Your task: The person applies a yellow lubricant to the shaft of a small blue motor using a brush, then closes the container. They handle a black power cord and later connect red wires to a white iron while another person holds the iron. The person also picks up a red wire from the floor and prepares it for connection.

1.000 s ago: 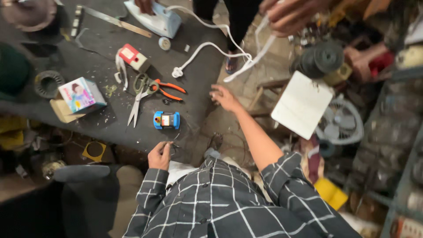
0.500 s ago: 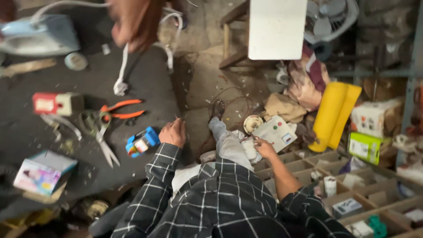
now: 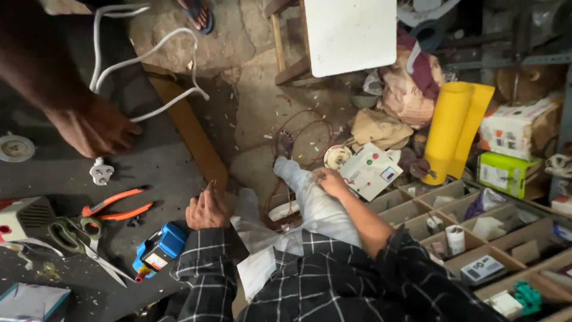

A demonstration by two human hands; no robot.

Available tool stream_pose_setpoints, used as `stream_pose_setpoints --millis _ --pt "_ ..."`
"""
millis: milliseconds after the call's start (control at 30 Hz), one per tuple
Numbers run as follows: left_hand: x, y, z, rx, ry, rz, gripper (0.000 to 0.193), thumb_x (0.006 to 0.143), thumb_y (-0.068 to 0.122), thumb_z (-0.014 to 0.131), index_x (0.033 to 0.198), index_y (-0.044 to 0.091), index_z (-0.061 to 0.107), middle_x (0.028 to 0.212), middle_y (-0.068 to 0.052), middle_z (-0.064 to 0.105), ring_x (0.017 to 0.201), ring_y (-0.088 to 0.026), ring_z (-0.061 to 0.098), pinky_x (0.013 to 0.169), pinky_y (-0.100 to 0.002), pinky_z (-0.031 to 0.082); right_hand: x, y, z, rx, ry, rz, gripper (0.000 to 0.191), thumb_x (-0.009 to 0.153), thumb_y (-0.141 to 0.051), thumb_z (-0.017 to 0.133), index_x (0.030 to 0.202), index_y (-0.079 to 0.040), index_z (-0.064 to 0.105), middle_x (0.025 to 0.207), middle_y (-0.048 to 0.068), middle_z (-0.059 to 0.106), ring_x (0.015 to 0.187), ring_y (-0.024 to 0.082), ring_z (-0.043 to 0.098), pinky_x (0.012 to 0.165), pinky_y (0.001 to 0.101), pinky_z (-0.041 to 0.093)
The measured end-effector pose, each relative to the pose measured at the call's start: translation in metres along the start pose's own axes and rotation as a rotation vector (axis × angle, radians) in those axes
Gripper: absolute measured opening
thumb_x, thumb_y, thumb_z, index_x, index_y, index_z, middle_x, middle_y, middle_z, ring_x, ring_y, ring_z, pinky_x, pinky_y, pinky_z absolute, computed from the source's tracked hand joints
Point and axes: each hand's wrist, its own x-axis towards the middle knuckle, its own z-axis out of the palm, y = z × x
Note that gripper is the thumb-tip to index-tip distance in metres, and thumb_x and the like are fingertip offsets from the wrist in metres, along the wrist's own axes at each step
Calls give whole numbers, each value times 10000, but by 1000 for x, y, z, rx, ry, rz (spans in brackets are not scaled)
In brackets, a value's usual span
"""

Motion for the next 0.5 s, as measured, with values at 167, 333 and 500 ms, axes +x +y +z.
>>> stream_pose_setpoints --millis 167,333,500 --pt "6 11 -15 4 57 23 265 959 179 663 1211 169 745 919 -20 729 735 -252 605 660 -379 453 19 -6 10 -109 -5 -9 313 903 -234 674 1202 -152 711 1054 155 752 905 313 735 842 411 566" --pt "4 17 -34 -8 205 120 206 1001 141 702 1197 97 751 917 -68 741 693 -277 584 613 -394 395 57 7 51 -289 20 -132 271 919 -282 646 1125 -129 732 1027 174 744 912 369 713 833 471 559" --pt "-10 16 -61 18 -40 -26 184 999 188 697 1132 90 779 805 -74 696 617 -290 569 582 -427 423 84 47 98 -622 -266 -239 258 934 -352 651 982 -125 763 1012 164 744 984 373 700 912 488 544"
